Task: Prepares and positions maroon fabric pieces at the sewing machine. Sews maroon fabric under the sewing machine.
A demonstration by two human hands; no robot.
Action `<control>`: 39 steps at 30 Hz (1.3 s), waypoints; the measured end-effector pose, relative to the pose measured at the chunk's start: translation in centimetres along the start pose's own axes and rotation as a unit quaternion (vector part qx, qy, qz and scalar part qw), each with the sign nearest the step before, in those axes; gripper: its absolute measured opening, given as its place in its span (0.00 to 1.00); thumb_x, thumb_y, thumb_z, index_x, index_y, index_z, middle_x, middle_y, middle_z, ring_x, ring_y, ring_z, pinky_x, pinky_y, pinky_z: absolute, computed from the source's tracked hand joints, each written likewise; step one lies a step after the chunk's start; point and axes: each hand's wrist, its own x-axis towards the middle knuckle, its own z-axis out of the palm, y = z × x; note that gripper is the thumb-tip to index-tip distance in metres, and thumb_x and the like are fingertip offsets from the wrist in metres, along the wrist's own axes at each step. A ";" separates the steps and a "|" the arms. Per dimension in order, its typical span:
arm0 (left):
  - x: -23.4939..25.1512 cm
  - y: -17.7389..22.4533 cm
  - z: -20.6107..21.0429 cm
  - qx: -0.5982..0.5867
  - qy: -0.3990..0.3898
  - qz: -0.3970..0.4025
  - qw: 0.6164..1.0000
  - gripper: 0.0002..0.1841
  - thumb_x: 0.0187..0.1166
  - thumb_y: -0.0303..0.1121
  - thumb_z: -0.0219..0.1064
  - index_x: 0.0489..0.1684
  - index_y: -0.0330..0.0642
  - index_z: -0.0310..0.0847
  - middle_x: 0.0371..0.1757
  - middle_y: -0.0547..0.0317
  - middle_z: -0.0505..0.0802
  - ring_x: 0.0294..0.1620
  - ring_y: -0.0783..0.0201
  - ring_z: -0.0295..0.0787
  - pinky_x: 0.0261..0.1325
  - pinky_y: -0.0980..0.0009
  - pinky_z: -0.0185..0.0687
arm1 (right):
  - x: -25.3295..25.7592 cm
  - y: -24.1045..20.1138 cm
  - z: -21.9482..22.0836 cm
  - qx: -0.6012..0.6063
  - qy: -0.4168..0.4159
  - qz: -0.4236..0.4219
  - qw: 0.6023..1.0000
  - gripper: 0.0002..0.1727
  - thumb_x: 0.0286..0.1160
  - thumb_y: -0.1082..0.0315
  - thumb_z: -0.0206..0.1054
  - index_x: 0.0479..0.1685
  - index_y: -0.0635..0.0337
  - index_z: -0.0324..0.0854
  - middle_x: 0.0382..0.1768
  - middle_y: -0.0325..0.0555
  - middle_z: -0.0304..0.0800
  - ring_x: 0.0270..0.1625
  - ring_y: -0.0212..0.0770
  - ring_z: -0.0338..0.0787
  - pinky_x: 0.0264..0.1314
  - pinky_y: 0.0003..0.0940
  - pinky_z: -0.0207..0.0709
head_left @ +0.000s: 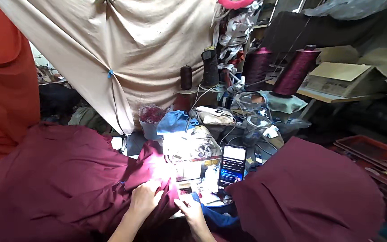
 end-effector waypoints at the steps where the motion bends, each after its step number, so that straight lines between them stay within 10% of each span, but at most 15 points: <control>1: -1.2 -0.9 1.2 -0.007 0.057 0.033 0.998 0.15 0.79 0.40 0.68 0.48 0.38 0.93 0.48 0.45 0.96 0.50 0.45 0.96 0.51 0.43 0.88 | -0.8 0.3 -0.1 0.010 0.003 0.001 1.000 0.09 0.70 0.67 0.75 0.31 0.65 0.88 0.29 0.41 0.88 0.33 0.29 0.86 0.42 0.28 0.83; 5: -3.3 -1.8 4.7 -0.093 0.231 0.158 0.956 0.08 0.74 0.39 0.71 0.35 0.48 0.95 0.38 0.62 0.98 0.42 0.65 0.96 0.45 0.64 0.93 | -2.3 -0.5 -0.2 0.085 -0.017 0.007 0.996 0.05 0.71 0.72 0.73 0.31 0.65 0.88 0.25 0.38 0.90 0.30 0.28 0.89 0.40 0.26 0.85; 12: -3.8 -1.3 7.4 -0.150 0.278 0.222 0.922 0.06 0.77 0.39 0.72 0.37 0.54 0.96 0.40 0.66 0.97 0.44 0.71 0.92 0.48 0.75 0.87 | -2.5 -1.0 -0.1 0.096 -0.047 0.010 0.994 0.07 0.75 0.72 0.71 0.29 0.63 0.87 0.25 0.37 0.90 0.30 0.27 0.88 0.40 0.25 0.85; 32: -4.2 -2.4 8.4 -0.125 0.269 0.331 0.896 0.07 0.81 0.32 0.68 0.42 0.48 0.95 0.39 0.59 0.94 0.42 0.64 0.87 0.51 0.72 0.82 | -3.0 -1.7 -0.2 0.063 -0.061 0.017 0.996 0.08 0.75 0.70 0.73 0.32 0.64 0.92 0.28 0.40 0.94 0.33 0.28 0.91 0.44 0.25 0.86; 37: -3.5 -2.2 9.2 -0.025 0.340 0.267 0.901 0.23 0.74 0.64 0.68 0.54 0.59 0.80 0.64 0.63 0.89 0.70 0.60 0.81 0.79 0.61 0.68 | -2.8 -2.6 0.1 0.065 -0.056 -0.002 0.996 0.08 0.75 0.72 0.71 0.28 0.66 0.89 0.25 0.42 0.92 0.31 0.30 0.91 0.42 0.27 0.87; 39: -2.1 -2.3 9.1 0.034 0.351 0.232 0.906 0.27 0.64 0.59 0.73 0.62 0.63 0.79 0.68 0.54 0.87 0.76 0.50 0.79 0.82 0.45 0.65 | -2.7 -2.8 0.2 0.033 -0.048 -0.031 0.998 0.09 0.74 0.73 0.71 0.25 0.64 0.87 0.23 0.39 0.91 0.29 0.28 0.90 0.39 0.25 0.86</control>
